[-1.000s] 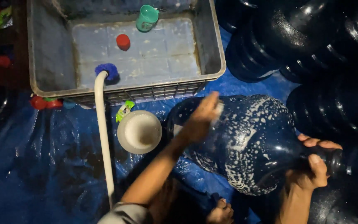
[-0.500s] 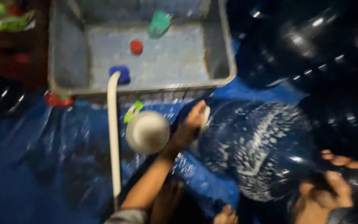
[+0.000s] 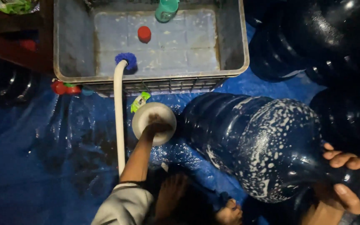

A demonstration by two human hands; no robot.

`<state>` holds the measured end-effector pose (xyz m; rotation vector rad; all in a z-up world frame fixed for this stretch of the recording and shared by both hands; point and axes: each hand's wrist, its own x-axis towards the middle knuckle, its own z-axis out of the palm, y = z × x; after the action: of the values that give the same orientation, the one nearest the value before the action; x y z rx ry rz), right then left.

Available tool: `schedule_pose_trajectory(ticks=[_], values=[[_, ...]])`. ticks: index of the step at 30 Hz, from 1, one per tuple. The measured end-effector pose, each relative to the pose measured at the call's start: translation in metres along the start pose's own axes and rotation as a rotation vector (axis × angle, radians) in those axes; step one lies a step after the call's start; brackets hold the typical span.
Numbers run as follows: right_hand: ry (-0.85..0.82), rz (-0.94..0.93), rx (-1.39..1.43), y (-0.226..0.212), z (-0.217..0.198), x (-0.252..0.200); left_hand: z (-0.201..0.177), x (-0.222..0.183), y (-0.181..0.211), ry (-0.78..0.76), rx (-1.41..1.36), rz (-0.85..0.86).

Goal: Scrubbing and rinsing large water jugs with soap and a hose in a water production facility.

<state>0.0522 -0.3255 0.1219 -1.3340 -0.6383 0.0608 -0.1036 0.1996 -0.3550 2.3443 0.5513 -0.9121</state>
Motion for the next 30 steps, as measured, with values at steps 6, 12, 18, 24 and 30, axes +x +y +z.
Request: schedule_pose_trajectory(ticks=[6,12,18,24,30], values=[[0.001,0.037,-0.059,-0.008,0.001,-0.013,-0.062,-0.067,0.019,-0.176,-0.014,0.107],[0.605,0.136,0.017,0.001,0.003,-0.006,-0.162,-0.217,0.119,0.089,0.051,0.037],[0.541,0.09,0.079,0.019,-0.011,0.025,-0.196,-0.274,0.245,0.532,-0.906,0.439],[0.552,0.119,0.089,0.014,-0.023,0.023,-0.151,-0.194,0.258,0.597,-0.839,0.101],[0.598,0.11,0.136,0.02,-0.032,0.029,-0.19,-0.301,0.386,0.74,-0.825,0.517]])
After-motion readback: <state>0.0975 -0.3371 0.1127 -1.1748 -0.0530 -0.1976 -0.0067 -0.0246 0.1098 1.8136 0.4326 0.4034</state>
